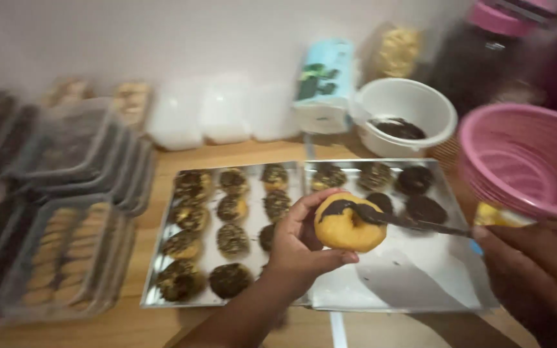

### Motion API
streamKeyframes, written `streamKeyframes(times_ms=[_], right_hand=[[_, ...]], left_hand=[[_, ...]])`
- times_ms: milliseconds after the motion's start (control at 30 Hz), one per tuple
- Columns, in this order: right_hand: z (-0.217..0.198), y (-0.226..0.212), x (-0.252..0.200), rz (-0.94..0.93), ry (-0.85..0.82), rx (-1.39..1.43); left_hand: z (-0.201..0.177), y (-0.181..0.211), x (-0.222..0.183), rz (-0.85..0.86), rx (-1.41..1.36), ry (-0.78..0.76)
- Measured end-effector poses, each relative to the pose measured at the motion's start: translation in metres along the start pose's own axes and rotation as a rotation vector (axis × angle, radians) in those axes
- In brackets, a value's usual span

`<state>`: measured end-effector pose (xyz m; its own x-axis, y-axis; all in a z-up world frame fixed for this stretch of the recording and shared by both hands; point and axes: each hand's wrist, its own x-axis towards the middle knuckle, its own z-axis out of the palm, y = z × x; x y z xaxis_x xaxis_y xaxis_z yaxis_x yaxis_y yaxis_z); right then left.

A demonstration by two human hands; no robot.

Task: Decorating donuts by spreading chocolate frosting and dipping them in chocolate sprinkles.

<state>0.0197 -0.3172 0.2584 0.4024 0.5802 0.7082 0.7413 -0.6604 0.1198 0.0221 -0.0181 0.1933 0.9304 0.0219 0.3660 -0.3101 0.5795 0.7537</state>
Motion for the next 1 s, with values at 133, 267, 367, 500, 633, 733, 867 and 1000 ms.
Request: streamKeyframes(times_ms=[133, 267, 367, 500, 633, 733, 867, 1000], right_hand=[[0.034, 0.01, 0.03, -0.039, 0.098, 0.083], [0.066, 0.019, 0.047, 0.016, 0.19, 0.186], [0.08, 0.019, 0.051, -0.045, 0.176, 0.203], [0.084, 0.02, 0.045, -0.036, 0.09, 0.242], [0.085, 0.051, 0.019, -0.041, 0.003, 0.299], [0.089, 0.056, 0.005, 0.084, -0.058, 0.194], [0.102, 0.053, -0.003, 0.121, -0.057, 0.256], [0.103, 0.048, 0.002, 0.103, -0.088, 0.258]], left_hand=[[-0.012, 0.028, 0.001, 0.006, 0.044, 0.073], [-0.011, 0.054, -0.006, -0.145, 0.167, 0.115], [-0.001, 0.075, -0.008, -0.357, 0.27, 0.189], [-0.024, 0.036, -0.017, -0.099, 0.197, -0.009], [-0.022, 0.036, -0.02, -0.173, 0.223, 0.054], [-0.022, 0.032, -0.024, -0.161, 0.225, 0.013], [-0.022, 0.029, -0.025, -0.116, 0.327, -0.006], [-0.018, 0.03, -0.026, -0.148, 0.413, -0.006]])
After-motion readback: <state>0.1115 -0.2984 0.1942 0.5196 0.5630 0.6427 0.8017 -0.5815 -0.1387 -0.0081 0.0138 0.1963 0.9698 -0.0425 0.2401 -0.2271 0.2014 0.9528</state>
